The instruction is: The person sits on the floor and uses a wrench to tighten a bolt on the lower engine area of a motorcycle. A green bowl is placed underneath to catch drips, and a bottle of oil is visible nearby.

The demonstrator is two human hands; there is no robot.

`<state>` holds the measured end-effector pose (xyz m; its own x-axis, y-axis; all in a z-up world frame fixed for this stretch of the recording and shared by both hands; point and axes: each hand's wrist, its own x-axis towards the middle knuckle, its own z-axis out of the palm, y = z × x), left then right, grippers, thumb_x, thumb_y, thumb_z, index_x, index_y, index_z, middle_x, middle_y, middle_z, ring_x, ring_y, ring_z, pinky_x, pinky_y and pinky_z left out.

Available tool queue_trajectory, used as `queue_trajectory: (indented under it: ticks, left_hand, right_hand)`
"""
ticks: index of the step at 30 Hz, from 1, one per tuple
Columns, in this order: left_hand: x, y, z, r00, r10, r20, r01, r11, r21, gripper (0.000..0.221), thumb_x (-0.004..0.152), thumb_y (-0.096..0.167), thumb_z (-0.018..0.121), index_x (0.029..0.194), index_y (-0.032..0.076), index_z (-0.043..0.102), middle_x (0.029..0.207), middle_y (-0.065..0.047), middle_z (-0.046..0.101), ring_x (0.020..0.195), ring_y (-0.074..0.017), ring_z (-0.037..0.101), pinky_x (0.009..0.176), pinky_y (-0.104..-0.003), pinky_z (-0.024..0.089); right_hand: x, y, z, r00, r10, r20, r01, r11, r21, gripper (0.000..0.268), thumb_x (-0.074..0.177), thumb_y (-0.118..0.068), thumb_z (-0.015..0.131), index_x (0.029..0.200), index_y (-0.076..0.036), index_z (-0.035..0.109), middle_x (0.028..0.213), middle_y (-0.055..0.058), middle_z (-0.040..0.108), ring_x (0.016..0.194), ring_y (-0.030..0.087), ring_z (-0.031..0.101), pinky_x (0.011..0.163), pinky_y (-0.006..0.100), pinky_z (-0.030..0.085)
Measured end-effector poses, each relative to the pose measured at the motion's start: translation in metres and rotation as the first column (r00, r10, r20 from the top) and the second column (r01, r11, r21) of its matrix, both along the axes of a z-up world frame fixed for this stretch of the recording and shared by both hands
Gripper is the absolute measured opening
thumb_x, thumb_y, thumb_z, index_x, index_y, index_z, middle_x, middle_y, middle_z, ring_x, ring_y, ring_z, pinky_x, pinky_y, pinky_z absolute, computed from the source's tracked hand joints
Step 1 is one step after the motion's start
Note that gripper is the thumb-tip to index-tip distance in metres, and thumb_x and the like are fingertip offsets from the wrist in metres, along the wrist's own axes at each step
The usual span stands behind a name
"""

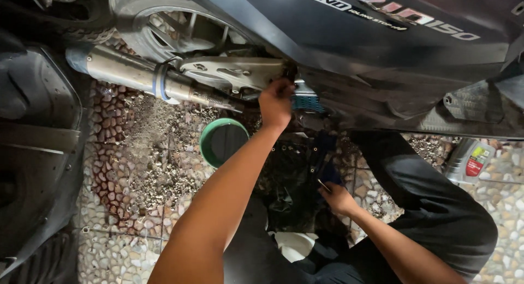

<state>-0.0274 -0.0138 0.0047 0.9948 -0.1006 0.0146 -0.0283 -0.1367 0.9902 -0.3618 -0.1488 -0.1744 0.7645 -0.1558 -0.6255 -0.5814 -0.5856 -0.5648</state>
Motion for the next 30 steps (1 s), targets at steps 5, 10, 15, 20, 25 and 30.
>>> queue_trajectory:
  ticks: [5,10,15,20,25,30]
  left_hand:
    - [0.006,0.014,0.015,0.970,-0.176,0.168,0.129,0.957,0.259,0.013,0.091,0.006,0.068,0.102,0.004,0.073,0.093,-0.020,0.073,0.086,-0.0386,0.071,0.076,-0.043,0.054]
    - [0.009,0.018,-0.001,0.922,-0.228,0.312,0.114,0.932,0.345,0.019,0.090,0.005,0.061,0.105,0.009,0.071,0.103,-0.019,0.073,0.100,-0.0424,0.068,0.083,-0.049,0.055]
    - [0.011,0.033,0.022,0.860,-0.437,0.262,0.225,0.787,0.574,0.043,0.083,-0.002,0.055,0.121,0.011,0.071,0.111,-0.023,0.069,0.095,-0.0482,0.063,0.079,-0.055,0.051]
    - [0.010,0.021,0.012,0.898,-0.305,0.317,0.168,0.904,0.394,0.023,0.090,0.004,0.062,0.111,0.008,0.071,0.109,-0.022,0.070,0.102,-0.0464,0.065,0.085,-0.052,0.054]
    - [0.011,0.016,0.011,0.905,-0.271,0.328,0.140,0.917,0.373,0.014,0.090,0.007,0.067,0.104,0.004,0.071,0.105,-0.024,0.071,0.101,-0.0466,0.065,0.087,-0.051,0.053]
    - [0.011,0.015,0.010,0.939,-0.181,0.292,0.131,0.974,0.183,0.012,0.091,0.007,0.068,0.102,0.002,0.072,0.097,-0.023,0.072,0.092,-0.0427,0.070,0.080,-0.044,0.055]
  right_hand:
    - [0.009,0.005,0.019,0.997,-0.043,-0.065,0.044,0.999,0.014,0.037,0.093,-0.041,0.064,0.114,-0.011,0.072,0.087,0.019,0.076,0.083,0.035,0.076,0.076,0.045,0.057]
    - [0.012,0.008,0.036,0.995,-0.055,-0.086,0.056,0.998,0.006,0.037,0.094,-0.040,0.064,0.113,-0.010,0.071,0.081,0.019,0.075,0.076,0.034,0.076,0.071,0.045,0.057]
    - [0.020,0.010,0.052,0.980,-0.074,-0.183,0.081,0.996,0.033,0.038,0.095,-0.041,0.062,0.115,-0.010,0.070,0.076,0.020,0.074,0.069,0.034,0.076,0.067,0.045,0.059]
    - [0.008,0.002,0.017,0.985,-0.055,-0.164,0.060,0.998,0.027,0.040,0.093,-0.043,0.062,0.117,-0.012,0.070,0.081,0.020,0.075,0.076,0.036,0.077,0.072,0.047,0.059]
    - [-0.007,-0.005,-0.026,1.000,0.027,-0.011,-0.027,0.999,-0.034,0.041,0.093,-0.044,0.064,0.114,-0.010,0.072,0.091,0.020,0.075,0.090,0.039,0.073,0.079,0.048,0.057]
    - [0.004,0.001,0.006,0.995,0.002,-0.099,-0.004,1.000,-0.019,0.041,0.092,-0.045,0.063,0.112,-0.010,0.073,0.090,0.022,0.076,0.089,0.038,0.076,0.080,0.047,0.057]
